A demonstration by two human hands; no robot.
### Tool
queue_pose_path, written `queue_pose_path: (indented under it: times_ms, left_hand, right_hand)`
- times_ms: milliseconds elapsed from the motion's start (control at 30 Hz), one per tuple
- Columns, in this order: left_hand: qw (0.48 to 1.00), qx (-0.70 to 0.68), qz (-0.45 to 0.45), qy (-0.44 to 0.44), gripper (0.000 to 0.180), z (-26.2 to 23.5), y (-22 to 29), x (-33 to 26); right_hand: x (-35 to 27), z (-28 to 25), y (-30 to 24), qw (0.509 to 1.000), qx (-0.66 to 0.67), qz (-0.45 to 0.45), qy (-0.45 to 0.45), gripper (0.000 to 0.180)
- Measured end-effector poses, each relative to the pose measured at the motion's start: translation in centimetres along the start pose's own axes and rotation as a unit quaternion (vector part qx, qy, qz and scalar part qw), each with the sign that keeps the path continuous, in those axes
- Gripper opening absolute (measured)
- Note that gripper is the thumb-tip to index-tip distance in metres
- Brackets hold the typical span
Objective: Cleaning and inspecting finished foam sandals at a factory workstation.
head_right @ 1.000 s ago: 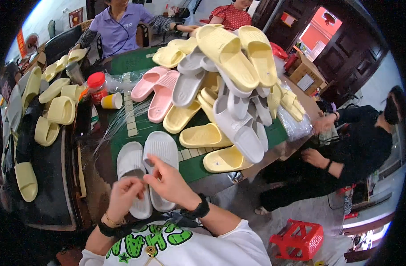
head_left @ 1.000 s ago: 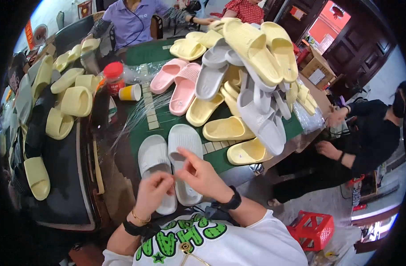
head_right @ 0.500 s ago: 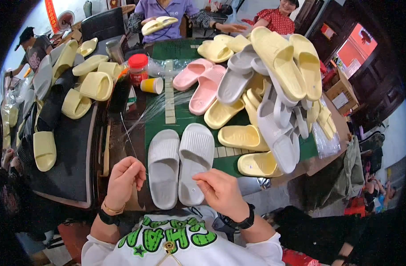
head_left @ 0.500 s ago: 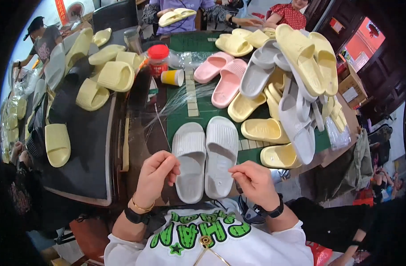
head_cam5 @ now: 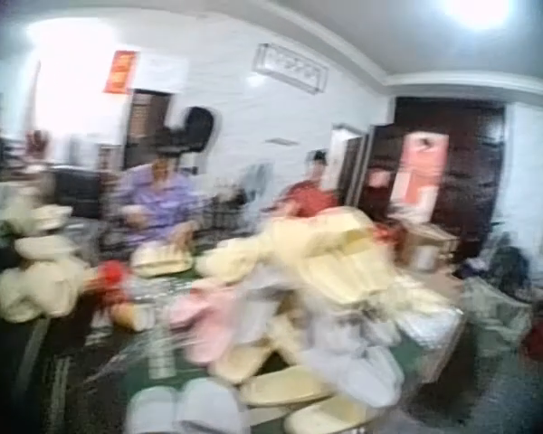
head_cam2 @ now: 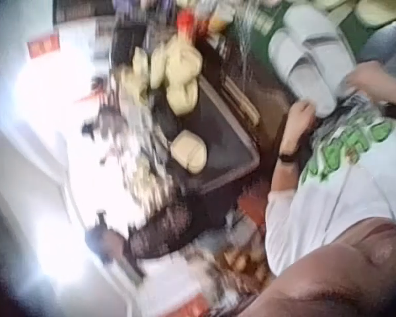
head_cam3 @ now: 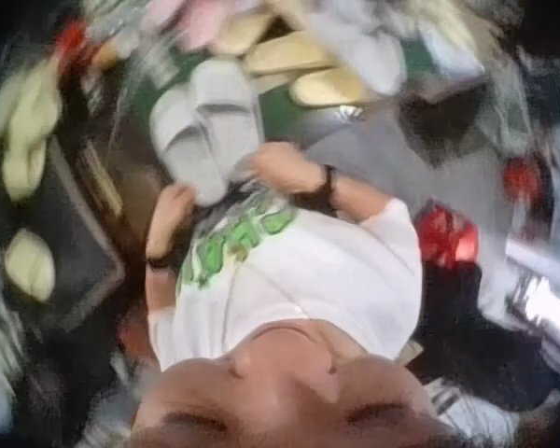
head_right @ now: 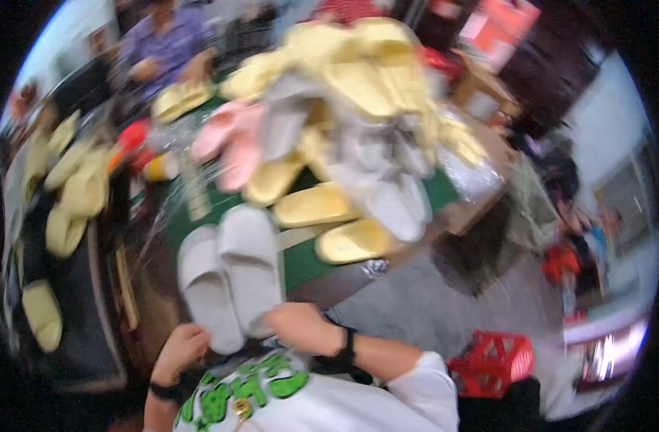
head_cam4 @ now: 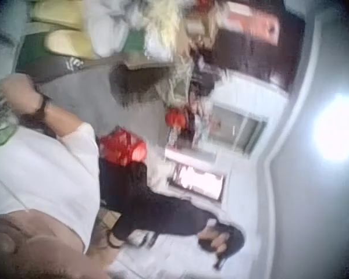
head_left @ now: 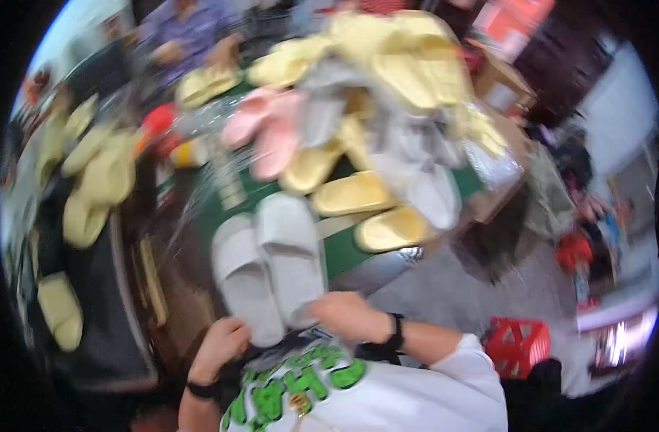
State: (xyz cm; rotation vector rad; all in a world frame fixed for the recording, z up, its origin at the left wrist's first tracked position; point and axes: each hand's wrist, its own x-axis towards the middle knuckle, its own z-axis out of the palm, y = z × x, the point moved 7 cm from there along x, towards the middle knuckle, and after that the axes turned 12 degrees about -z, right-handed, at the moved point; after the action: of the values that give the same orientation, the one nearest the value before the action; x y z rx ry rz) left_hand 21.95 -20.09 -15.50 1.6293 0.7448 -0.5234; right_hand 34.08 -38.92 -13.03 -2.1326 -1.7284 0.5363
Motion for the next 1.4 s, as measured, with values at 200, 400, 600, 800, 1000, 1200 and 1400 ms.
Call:
queue_pose_path:
  times_ms: [200, 400, 600, 800, 1000, 1200, 1400]
  left_hand:
    - [0.993, -0.089, 0.066, 0.04, 0.027, -2.2, 1.4, 0.5]
    - [0.939, 0.136, 0.12, 0.292, 0.025, -4.5, 1.0, 2.8]
    - [0.874, 0.257, 0.274, 0.309, 0.037, 1.2, 5.7, -0.1]
    - [0.817, 0.341, 0.288, 0.364, 0.017, 1.9, 6.6, 2.2]
    - [0.79, 0.298, 0.332, 0.421, 0.008, 1.3, 7.0, 1.7]
    - [0.829, 0.065, 0.322, 0.452, 0.01, -3.9, 6.4, -0.3]
    - [0.887, -0.027, 0.164, 0.431, 0.035, -10.7, 4.0, 5.7]
  right_hand:
    - [4.9, -1.2, 2.1, 0.981, -0.073, -0.034, 0.174, 0.01]
    - [7.0, -0.7, 3.7, 0.963, -0.088, -0.011, 0.253, 0.013]
    - [6.2, -2.2, 3.4, 0.977, -0.071, 0.004, 0.202, 0.01]
    - [6.2, -2.5, 3.7, 0.97, -0.046, 0.017, 0.239, 0.021]
    - [5.6, -3.5, 2.2, 0.968, -0.035, -0.015, 0.249, 0.036]
    - [4.6, -4.1, 2.4, 0.961, -0.02, -0.019, 0.277, 0.036]
    - [5.5, -2.2, 2.8, 0.967, -0.019, -0.007, 0.253, 0.038]
